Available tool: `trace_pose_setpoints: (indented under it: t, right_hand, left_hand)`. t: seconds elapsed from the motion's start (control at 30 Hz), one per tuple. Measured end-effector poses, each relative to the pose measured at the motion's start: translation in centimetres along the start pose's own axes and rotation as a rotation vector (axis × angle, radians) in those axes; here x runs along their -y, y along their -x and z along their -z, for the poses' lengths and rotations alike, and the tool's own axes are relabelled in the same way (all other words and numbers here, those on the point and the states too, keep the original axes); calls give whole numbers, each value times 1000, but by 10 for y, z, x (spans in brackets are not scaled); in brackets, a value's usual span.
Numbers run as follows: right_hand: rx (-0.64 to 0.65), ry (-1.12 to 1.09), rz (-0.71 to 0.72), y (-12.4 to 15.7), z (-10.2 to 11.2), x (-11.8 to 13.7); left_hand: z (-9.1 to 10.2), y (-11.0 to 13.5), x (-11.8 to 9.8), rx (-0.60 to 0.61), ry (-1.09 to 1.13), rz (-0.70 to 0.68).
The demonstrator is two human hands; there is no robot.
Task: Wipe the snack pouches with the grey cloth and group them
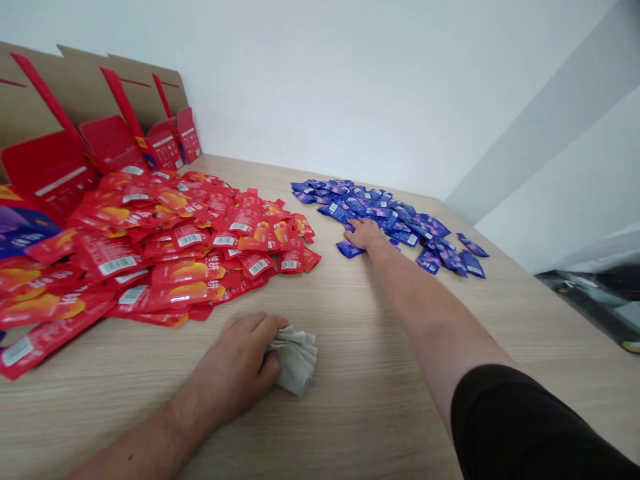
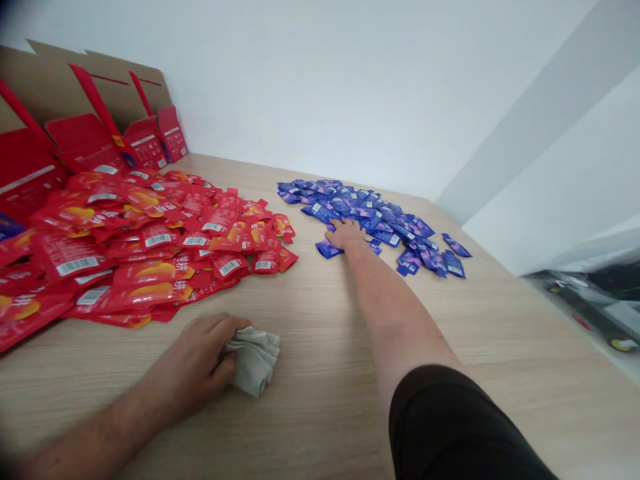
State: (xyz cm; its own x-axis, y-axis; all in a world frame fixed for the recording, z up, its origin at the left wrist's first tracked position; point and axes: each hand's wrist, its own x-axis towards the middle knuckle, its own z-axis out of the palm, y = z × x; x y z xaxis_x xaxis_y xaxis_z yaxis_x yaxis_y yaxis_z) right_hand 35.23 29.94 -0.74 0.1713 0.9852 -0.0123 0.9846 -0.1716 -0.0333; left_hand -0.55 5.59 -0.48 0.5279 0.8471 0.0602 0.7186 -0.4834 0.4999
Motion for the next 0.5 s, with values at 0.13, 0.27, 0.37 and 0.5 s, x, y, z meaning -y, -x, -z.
trace_pose_setpoints:
  t: [0.13,0.27,0.37,0.5]
  right_hand:
    - [-18,0,21,39,-3,-3]
    - [-35,-4,49,80,-6,-6]
    - [-47,-8,70,112,-5,-7]
    - [-63,-13,93,159,-3,-6]
  left_hand:
    - [1,-1,-1,-8,-20,-20]
    - [1,-3,-1,-20,-43,-31]
    - [1,-4,-2,-26,-55,-44]
    - [3,-4,-3,-33,-67,-63]
